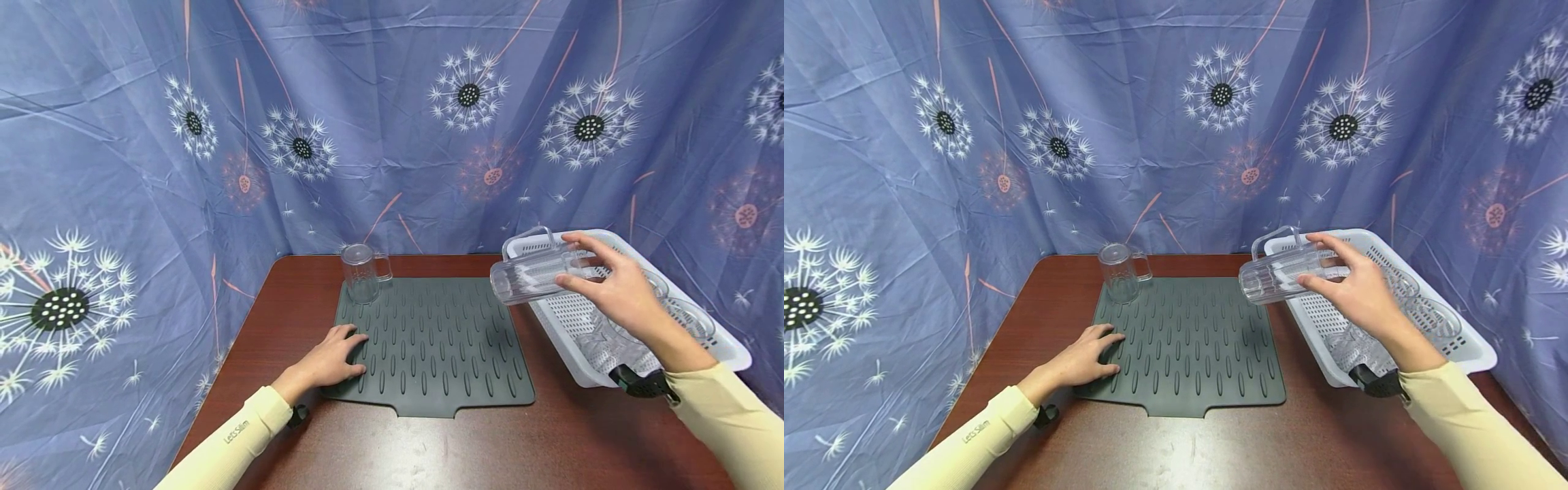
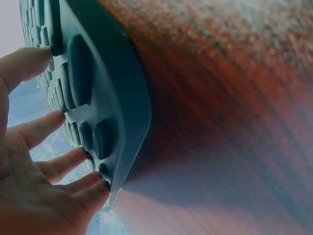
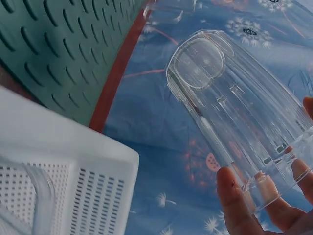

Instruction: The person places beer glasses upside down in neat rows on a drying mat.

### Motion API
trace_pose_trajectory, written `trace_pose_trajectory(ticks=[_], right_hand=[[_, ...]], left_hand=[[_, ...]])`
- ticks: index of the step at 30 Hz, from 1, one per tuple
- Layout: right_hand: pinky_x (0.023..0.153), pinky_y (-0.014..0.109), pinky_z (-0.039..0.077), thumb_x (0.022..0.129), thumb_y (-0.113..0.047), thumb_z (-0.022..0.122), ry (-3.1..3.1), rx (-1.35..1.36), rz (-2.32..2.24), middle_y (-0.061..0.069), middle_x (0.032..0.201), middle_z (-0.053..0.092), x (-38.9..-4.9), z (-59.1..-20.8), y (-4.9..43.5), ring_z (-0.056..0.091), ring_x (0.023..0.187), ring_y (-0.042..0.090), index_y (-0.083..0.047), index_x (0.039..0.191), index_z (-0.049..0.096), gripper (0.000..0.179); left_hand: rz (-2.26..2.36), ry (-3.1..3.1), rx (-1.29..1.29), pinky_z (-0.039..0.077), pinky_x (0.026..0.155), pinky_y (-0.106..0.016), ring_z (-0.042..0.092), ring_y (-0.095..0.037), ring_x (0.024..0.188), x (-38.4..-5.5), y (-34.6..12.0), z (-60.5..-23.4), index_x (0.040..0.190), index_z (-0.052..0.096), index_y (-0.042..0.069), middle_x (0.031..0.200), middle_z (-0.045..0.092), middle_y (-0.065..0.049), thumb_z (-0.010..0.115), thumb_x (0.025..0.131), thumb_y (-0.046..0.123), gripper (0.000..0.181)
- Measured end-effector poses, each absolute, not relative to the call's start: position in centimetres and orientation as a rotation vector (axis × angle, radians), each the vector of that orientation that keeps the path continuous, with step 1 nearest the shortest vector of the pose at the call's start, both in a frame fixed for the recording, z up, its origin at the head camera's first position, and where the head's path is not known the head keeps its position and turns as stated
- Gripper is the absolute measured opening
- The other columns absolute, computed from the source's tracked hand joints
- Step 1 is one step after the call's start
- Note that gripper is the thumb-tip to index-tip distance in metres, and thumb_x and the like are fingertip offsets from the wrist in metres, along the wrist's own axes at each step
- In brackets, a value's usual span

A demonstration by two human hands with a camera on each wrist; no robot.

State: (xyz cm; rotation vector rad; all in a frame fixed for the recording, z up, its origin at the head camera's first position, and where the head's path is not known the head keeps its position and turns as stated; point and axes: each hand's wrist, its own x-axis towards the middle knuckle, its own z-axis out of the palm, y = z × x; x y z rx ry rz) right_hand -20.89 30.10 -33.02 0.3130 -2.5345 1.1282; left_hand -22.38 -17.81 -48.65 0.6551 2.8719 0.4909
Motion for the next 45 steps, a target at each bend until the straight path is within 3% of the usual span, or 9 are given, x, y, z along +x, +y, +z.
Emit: trace_pose_trajectory(ticks=[8,18,31,37,45], right_hand=[[0.073,0.014,0.049,0.089,-0.022,0.079,-2.56,0.311,1.203,-0.005,0.129,0.056,-20.7,-34.0,29.6,0.059,0.1,-0.006,-0.022,0.147,0.052,0.064],[0.074,0.016,0.049,0.09,-0.021,0.077,-2.542,0.311,1.317,-0.012,0.128,0.057,-20.6,-35.5,28.5,0.061,0.099,-0.003,-0.026,0.147,0.052,0.063],[0.075,0.019,0.052,0.091,-0.018,0.076,-2.51,0.31,1.484,-0.002,0.129,0.059,-20.5,-37.7,26.1,0.063,0.097,0.001,-0.022,0.147,0.052,0.061],[0.076,0.019,0.052,0.092,-0.02,0.075,-2.495,0.271,1.58,-0.007,0.13,0.058,-20.5,-38.4,25.1,0.062,0.096,0.002,-0.02,0.148,0.05,0.062],[0.074,0.027,0.057,0.095,-0.025,0.072,-2.506,0.257,1.715,0.011,0.144,0.05,-20.4,-39.8,23.9,0.059,0.096,0.004,-0.023,0.151,0.046,0.061]], left_hand=[[0.497,2.863,0.658,0.042,0.107,-0.056,0.032,-0.037,0.146,-22.2,-17.8,-48.6,0.146,0.054,0.013,0.156,0.038,-0.019,0.073,0.091,0.037,0.063],[0.484,2.867,0.666,0.044,0.105,-0.057,0.031,-0.036,0.147,-22.2,-18.0,-48.7,0.147,0.053,0.016,0.157,0.037,-0.018,0.072,0.092,0.039,0.063],[0.501,2.875,0.653,0.046,0.101,-0.059,0.031,-0.036,0.147,-22.1,-17.8,-48.7,0.145,0.055,0.017,0.156,0.037,-0.018,0.072,0.092,0.038,0.06],[0.514,2.88,0.654,0.046,0.101,-0.059,0.032,-0.036,0.146,-22.2,-17.8,-48.8,0.144,0.056,0.016,0.156,0.038,-0.018,0.072,0.091,0.038,0.06],[0.537,2.886,0.666,0.046,0.102,-0.058,0.033,-0.036,0.145,-22.1,-17.6,-48.8,0.142,0.058,0.013,0.154,0.039,-0.02,0.073,0.09,0.035,0.059]])
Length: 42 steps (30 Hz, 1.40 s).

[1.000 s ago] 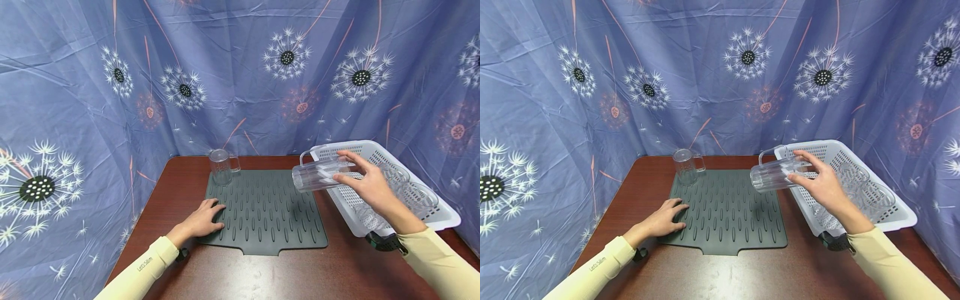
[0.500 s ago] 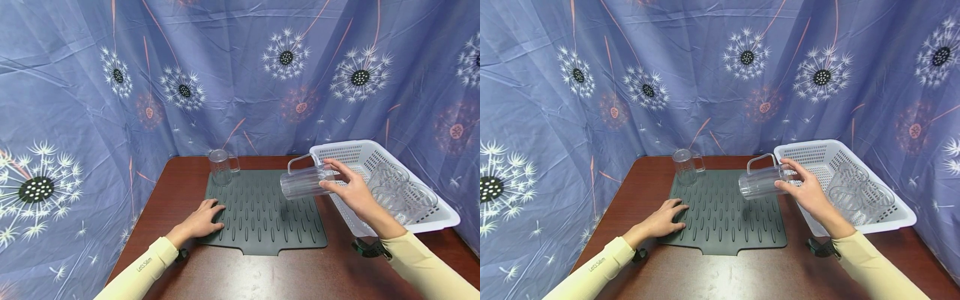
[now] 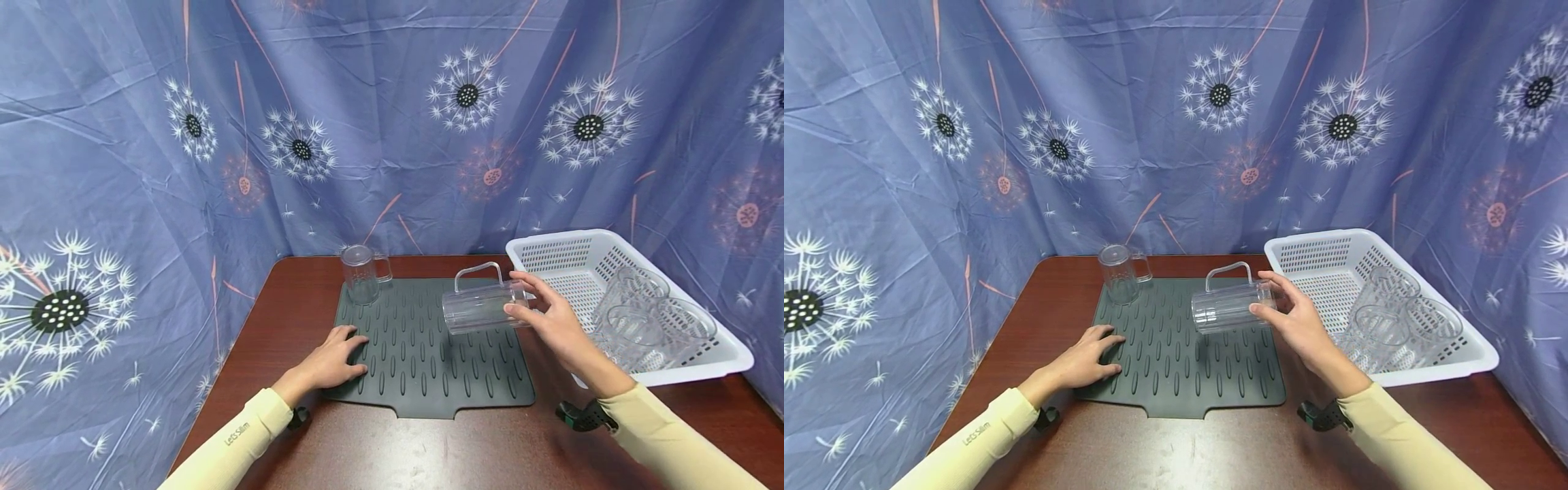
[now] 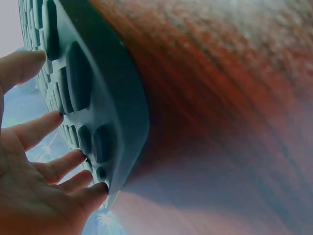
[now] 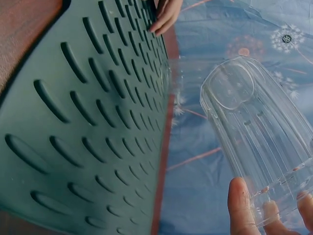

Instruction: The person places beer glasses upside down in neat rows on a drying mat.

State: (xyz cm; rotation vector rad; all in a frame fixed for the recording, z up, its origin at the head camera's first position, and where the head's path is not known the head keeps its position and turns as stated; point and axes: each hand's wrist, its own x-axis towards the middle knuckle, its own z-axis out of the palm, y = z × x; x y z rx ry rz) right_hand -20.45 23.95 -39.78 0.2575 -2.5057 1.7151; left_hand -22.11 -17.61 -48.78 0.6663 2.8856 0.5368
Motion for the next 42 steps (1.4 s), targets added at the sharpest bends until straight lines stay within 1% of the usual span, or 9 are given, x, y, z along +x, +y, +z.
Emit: trace_pose_trajectory(ticks=[3,7,12,16,23,25,32,39,42], right_hand=[[0.075,0.028,0.058,0.096,-0.022,0.071,-2.488,0.275,1.788,0.014,0.144,0.048,-20.5,-40.4,23.6,0.062,0.096,0.003,-0.02,0.151,0.044,0.061],[0.077,0.027,0.057,0.095,-0.017,0.071,-2.44,0.296,1.892,0.013,0.139,0.051,-20.6,-41.1,23.2,0.065,0.096,0.004,-0.012,0.15,0.044,0.061],[0.076,0.027,0.057,0.094,-0.015,0.071,-2.42,0.331,1.934,0.009,0.132,0.054,-20.7,-41.9,22.8,0.066,0.094,0.006,-0.013,0.146,0.047,0.057],[0.076,0.029,0.058,0.094,-0.012,0.07,-2.413,0.357,1.95,0.013,0.131,0.054,-20.8,-42.4,22.4,0.068,0.091,0.008,-0.013,0.144,0.047,0.055],[0.076,0.029,0.058,0.095,-0.011,0.069,-2.44,0.385,1.945,0.025,0.137,0.049,-20.9,-43.0,21.7,0.069,0.091,0.007,-0.008,0.144,0.044,0.055],[0.077,0.029,0.058,0.095,-0.012,0.069,-2.458,0.378,1.938,0.025,0.138,0.049,-20.9,-43.0,21.5,0.069,0.092,0.007,-0.007,0.145,0.043,0.056],[0.079,0.03,0.057,0.094,-0.019,0.071,-2.503,0.291,1.951,0.022,0.143,0.048,-20.7,-43.1,20.8,0.067,0.096,0.007,-0.012,0.146,0.045,0.058],[0.082,0.033,0.057,0.095,-0.022,0.072,-2.514,0.278,1.971,0.021,0.147,0.043,-20.8,-43.6,20.2,0.066,0.1,0.013,-0.014,0.146,0.044,0.059],[0.084,0.035,0.056,0.094,-0.026,0.073,-2.539,0.26,1.956,0.018,0.148,0.043,-20.8,-43.8,19.9,0.065,0.101,0.016,-0.017,0.146,0.045,0.061]], left_hand=[[0.552,2.879,0.679,0.045,0.102,-0.058,0.032,-0.038,0.145,-22.0,-17.5,-48.7,0.141,0.058,0.012,0.153,0.039,-0.022,0.073,0.09,0.035,0.058],[0.559,2.873,0.682,0.044,0.105,-0.058,0.029,-0.04,0.146,-21.9,-17.3,-48.3,0.142,0.058,0.012,0.153,0.039,-0.023,0.073,0.091,0.035,0.058],[0.57,2.87,0.696,0.042,0.107,-0.058,0.029,-0.041,0.146,-21.9,-17.0,-47.9,0.141,0.058,0.01,0.153,0.039,-0.023,0.074,0.091,0.034,0.058],[0.58,2.871,0.708,0.042,0.107,-0.057,0.03,-0.04,0.146,-21.9,-16.7,-47.8,0.142,0.057,0.01,0.152,0.04,-0.023,0.073,0.091,0.033,0.058],[0.652,2.865,0.727,0.041,0.108,-0.057,0.031,-0.039,0.146,-21.7,-15.9,-47.4,0.144,0.054,0.01,0.154,0.038,-0.023,0.071,0.093,0.034,0.059],[0.684,2.855,0.729,0.041,0.107,-0.058,0.032,-0.038,0.146,-21.7,-15.7,-47.3,0.146,0.053,0.01,0.155,0.038,-0.022,0.071,0.093,0.034,0.06],[0.815,2.826,0.732,0.04,0.108,-0.059,0.037,-0.038,0.143,-21.6,-14.5,-46.7,0.147,0.051,0.011,0.153,0.041,-0.019,0.069,0.095,0.032,0.059],[0.98,2.803,0.758,0.038,0.112,-0.051,0.044,-0.028,0.141,-21.6,-13.1,-46.0,0.15,0.046,0.017,0.15,0.047,-0.008,0.068,0.095,0.04,0.064],[1.099,2.76,0.756,0.04,0.111,-0.05,0.047,-0.027,0.139,-21.6,-12.5,-45.8,0.152,0.043,0.016,0.149,0.048,-0.007,0.069,0.094,0.04,0.068]])
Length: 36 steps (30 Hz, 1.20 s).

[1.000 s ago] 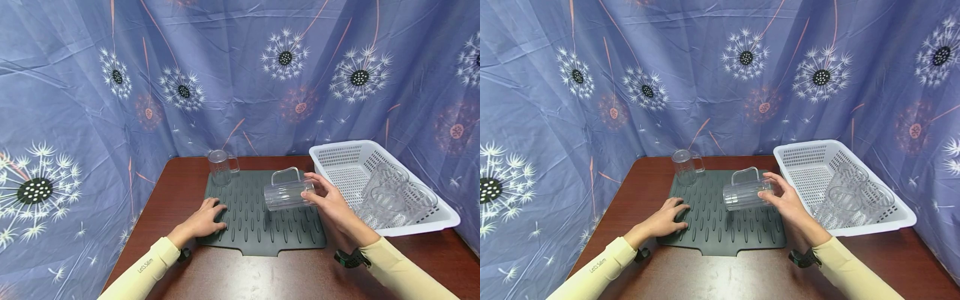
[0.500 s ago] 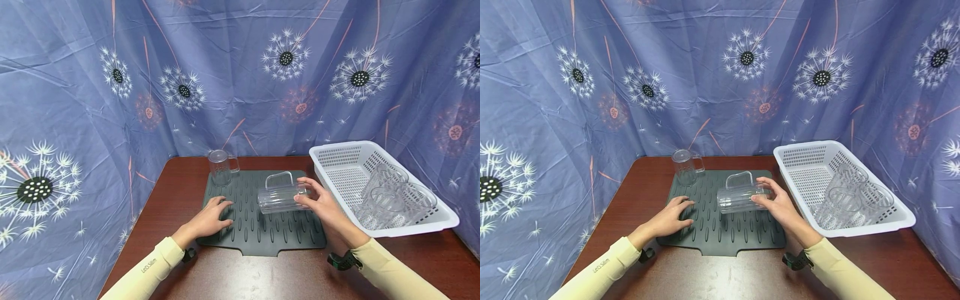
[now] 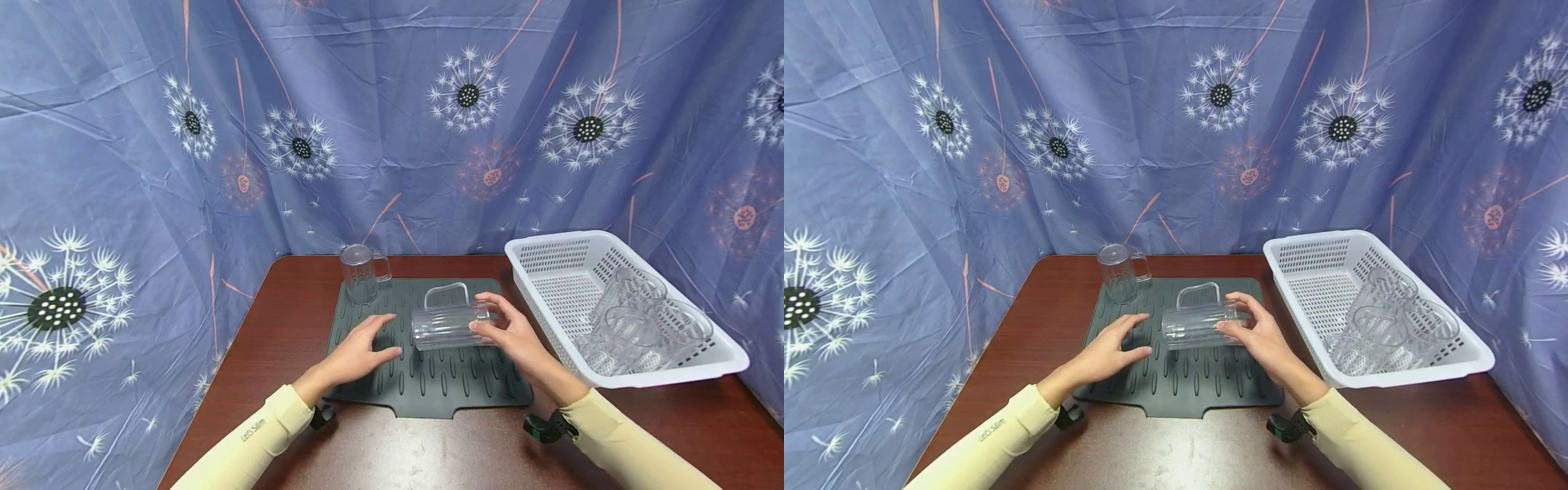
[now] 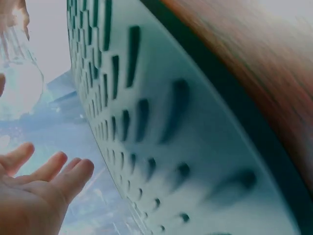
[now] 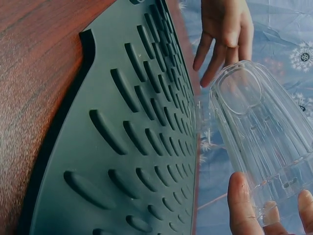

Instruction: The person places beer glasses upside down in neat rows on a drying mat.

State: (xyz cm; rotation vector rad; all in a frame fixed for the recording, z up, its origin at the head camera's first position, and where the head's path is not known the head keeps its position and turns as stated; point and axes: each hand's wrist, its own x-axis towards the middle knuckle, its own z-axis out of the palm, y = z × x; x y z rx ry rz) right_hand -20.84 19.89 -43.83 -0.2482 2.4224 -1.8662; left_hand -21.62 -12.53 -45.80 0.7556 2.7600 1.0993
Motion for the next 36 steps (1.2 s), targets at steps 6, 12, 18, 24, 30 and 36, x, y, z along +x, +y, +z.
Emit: trace_pose_trajectory(ticks=[6,12,18,24,30,36], right_hand=[[0.087,0.039,0.056,0.094,-0.029,0.073,2.39,-0.231,-1.871,0.016,0.149,0.042,-20.9,-44.1,19.4,0.063,0.105,0.022,-0.019,0.147,0.044,0.061],[0.089,0.042,0.056,0.094,-0.03,0.073,2.365,-0.255,-1.865,0.015,0.149,0.042,-20.8,-44.2,18.7,0.062,0.107,0.026,-0.022,0.146,0.045,0.06],[0.09,0.042,0.055,0.093,-0.032,0.074,2.353,-0.262,-1.859,0.015,0.15,0.041,-20.7,-44.3,17.9,0.062,0.11,0.027,-0.022,0.147,0.044,0.062],[0.091,0.042,0.055,0.094,-0.032,0.072,2.334,-0.263,-1.849,0.016,0.15,0.04,-20.6,-44.5,17.8,0.061,0.111,0.029,-0.022,0.147,0.043,0.062],[0.096,0.047,0.052,0.095,-0.036,0.071,2.337,-0.281,-1.803,0.015,0.154,0.037,-20.7,-44.4,18.0,0.055,0.126,0.036,-0.026,0.148,0.04,0.062],[0.099,0.05,0.048,0.097,-0.032,0.069,2.357,-0.324,-1.755,0.015,0.154,0.038,-20.8,-44.2,18.2,0.051,0.134,0.039,-0.021,0.151,0.036,0.064]], left_hand=[[1.365,2.561,0.697,0.045,0.108,-0.049,0.049,-0.034,0.137,-21.8,-11.3,-45.7,0.158,0.032,0.019,0.152,0.044,-0.012,0.071,0.094,0.039,0.077],[1.485,2.425,0.633,0.049,0.103,-0.047,0.053,-0.032,0.133,-21.7,-10.2,-45.9,0.161,0.021,0.025,0.155,0.039,-0.014,0.07,0.095,0.041,0.084],[1.542,2.347,0.651,0.054,0.096,-0.039,0.06,-0.028,0.126,-21.7,-9.5,-46.4,0.161,0.018,0.021,0.144,0.052,-0.018,0.067,0.097,0.038,0.083],[1.559,2.349,0.652,0.054,0.093,-0.037,0.062,-0.023,0.123,-21.8,-9.3,-46.5,0.161,0.019,0.019,0.138,0.058,-0.015,0.062,0.1,0.037,0.076],[1.639,2.428,0.646,0.055,0.091,-0.037,0.063,-0.023,0.115,-21.7,-9.1,-46.3,0.157,0.031,0.016,0.135,0.056,-0.013,0.067,0.098,0.032,0.071],[1.674,2.497,0.603,0.053,0.096,-0.036,0.064,-0.02,0.114,-21.8,-8.9,-46.3,0.153,0.039,0.025,0.134,0.056,-0.01,0.07,0.096,0.032,0.066]])
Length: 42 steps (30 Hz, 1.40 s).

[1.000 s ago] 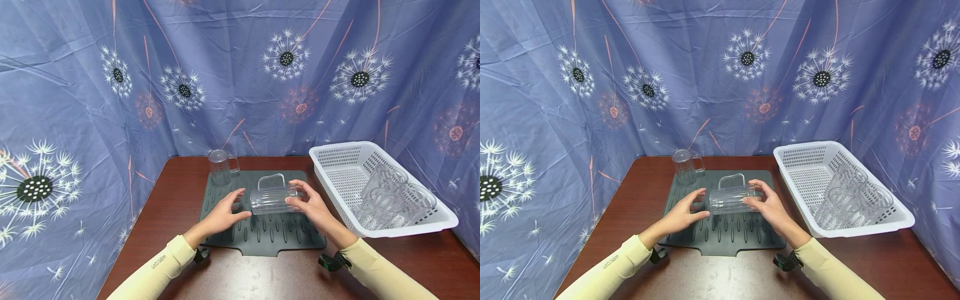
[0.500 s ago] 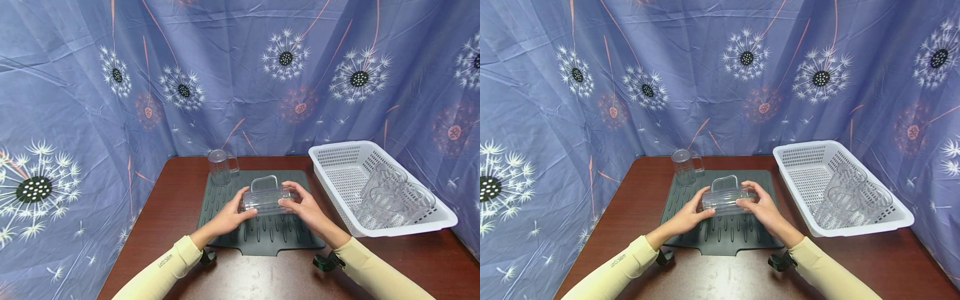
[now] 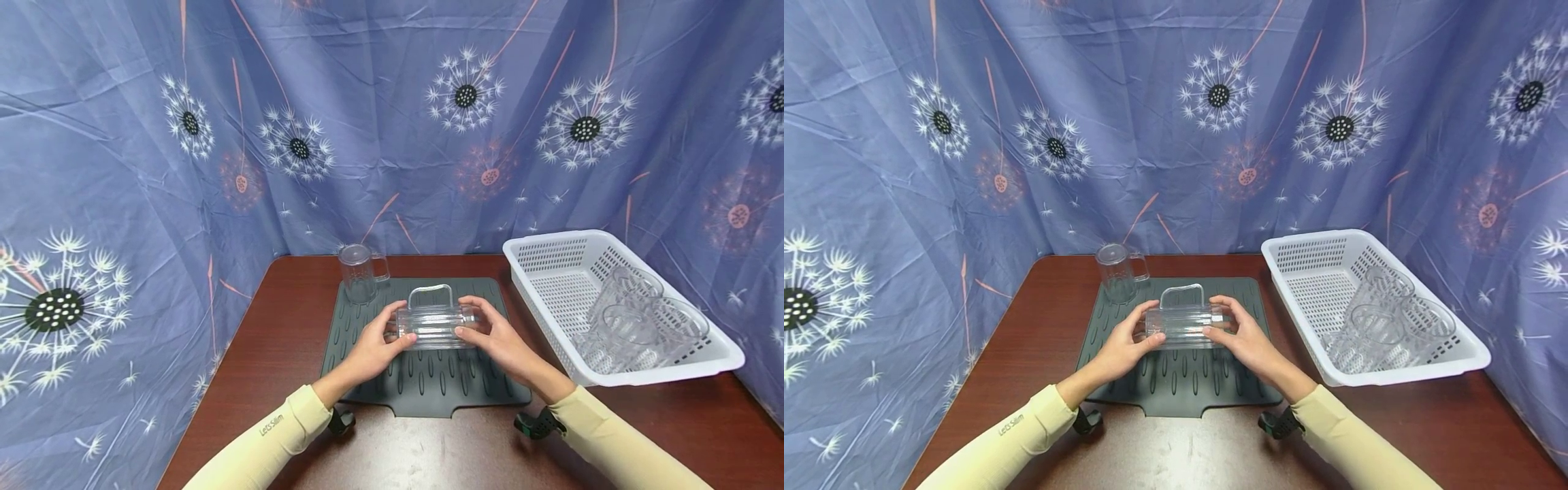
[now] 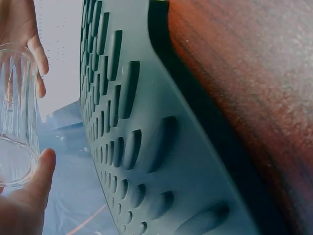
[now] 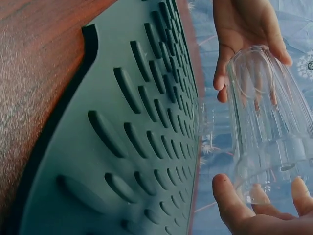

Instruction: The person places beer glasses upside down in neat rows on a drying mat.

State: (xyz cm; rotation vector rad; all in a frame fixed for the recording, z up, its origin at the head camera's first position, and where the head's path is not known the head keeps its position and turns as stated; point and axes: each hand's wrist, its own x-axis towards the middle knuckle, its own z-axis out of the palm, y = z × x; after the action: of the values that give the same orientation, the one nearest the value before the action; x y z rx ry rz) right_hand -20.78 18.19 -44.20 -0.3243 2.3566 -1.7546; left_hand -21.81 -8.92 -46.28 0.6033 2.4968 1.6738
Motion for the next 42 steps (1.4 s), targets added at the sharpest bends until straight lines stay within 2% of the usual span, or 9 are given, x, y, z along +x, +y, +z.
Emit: trace_pose_trajectory(ticks=[3,8,16,21,24,28,35,37,42], right_hand=[[0.1,0.051,0.048,0.098,-0.027,0.068,2.334,-0.36,-1.764,0.018,0.152,0.04,-20.8,-44.1,18.3,0.05,0.135,0.041,-0.018,0.152,0.035,0.064],[0.1,0.051,0.049,0.098,-0.031,0.067,2.353,-0.395,-1.71,0.017,0.151,0.042,-20.8,-43.9,18.6,0.05,0.135,0.042,-0.023,0.151,0.037,0.062],[0.103,0.054,0.046,0.099,-0.032,0.065,2.451,-0.517,-1.601,0.018,0.154,0.041,-20.7,-43.6,19.7,0.047,0.137,0.043,-0.021,0.153,0.038,0.061],[0.103,0.049,0.048,0.1,-0.023,0.065,2.498,-0.656,-1.577,0.018,0.15,0.046,-20.7,-43.2,20.6,0.048,0.135,0.043,-0.017,0.152,0.038,0.059],[0.101,0.052,0.047,0.099,-0.022,0.066,2.542,-0.691,-1.544,0.016,0.15,0.047,-20.5,-42.7,21.2,0.048,0.135,0.045,-0.018,0.152,0.039,0.059],[0.099,0.053,0.048,0.099,-0.023,0.066,2.642,-0.712,-1.458,0.014,0.15,0.047,-20.0,-41.7,22.3,0.052,0.131,0.042,-0.02,0.152,0.039,0.06],[0.098,0.023,0.045,0.096,-0.019,0.07,2.966,-0.786,-1.188,0.008,0.143,0.056,-19.1,-39.6,24.6,0.055,0.124,0.02,-0.017,0.148,0.048,0.057],[0.097,0.027,0.044,0.095,-0.017,0.072,3.04,-0.812,-1.117,0.007,0.142,0.057,-18.9,-39.1,25.4,0.053,0.124,0.02,-0.016,0.146,0.051,0.055],[0.1,0.05,0.037,0.091,-0.016,0.075,3.153,-0.858,-0.986,0.009,0.142,0.055,-18.6,-38.4,27.3,0.048,0.13,0.033,-0.015,0.141,0.055,0.054]], left_hand=[[1.711,2.499,0.61,0.054,0.095,-0.037,0.064,-0.025,0.114,-21.3,-8.7,-45.2,0.152,0.041,0.019,0.132,0.057,-0.015,0.071,0.095,0.025,0.065],[1.748,2.493,0.61,0.054,0.095,-0.043,0.065,-0.033,0.114,-21.1,-8.5,-44.4,0.152,0.042,0.009,0.135,0.056,-0.023,0.072,0.094,0.015,0.066],[1.776,2.543,0.659,0.056,0.091,-0.039,0.067,-0.028,0.109,-22.0,-9.0,-45.3,0.149,0.048,0.019,0.13,0.059,-0.012,0.075,0.093,0.025,0.063],[1.733,2.581,0.675,0.056,0.093,-0.042,0.065,-0.029,0.111,-22.1,-9.6,-45.0,0.149,0.049,0.021,0.13,0.057,-0.015,0.075,0.092,0.028,0.063],[1.69,2.61,0.684,0.056,0.093,-0.043,0.064,-0.03,0.112,-22.2,-9.9,-44.9,0.15,0.048,0.022,0.13,0.056,-0.016,0.075,0.092,0.03,0.064],[1.65,2.656,0.682,0.056,0.093,-0.043,0.065,-0.028,0.112,-22.4,-10.4,-44.8,0.149,0.048,0.027,0.129,0.057,-0.009,0.076,0.091,0.032,0.065],[1.622,2.711,0.68,0.054,0.095,-0.046,0.062,-0.024,0.116,-22.7,-10.9,-44.4,0.148,0.049,0.03,0.125,0.058,-0.007,0.077,0.09,0.03,0.065],[1.61,2.718,0.674,0.054,0.097,-0.047,0.059,-0.023,0.12,-22.8,-11.0,-44.3,0.149,0.049,0.029,0.126,0.057,-0.007,0.077,0.091,0.03,0.065],[1.586,2.74,0.654,0.052,0.099,-0.05,0.057,-0.024,0.124,-23.0,-11.2,-44.0,0.149,0.05,0.025,0.13,0.055,-0.005,0.078,0.09,0.027,0.065]])
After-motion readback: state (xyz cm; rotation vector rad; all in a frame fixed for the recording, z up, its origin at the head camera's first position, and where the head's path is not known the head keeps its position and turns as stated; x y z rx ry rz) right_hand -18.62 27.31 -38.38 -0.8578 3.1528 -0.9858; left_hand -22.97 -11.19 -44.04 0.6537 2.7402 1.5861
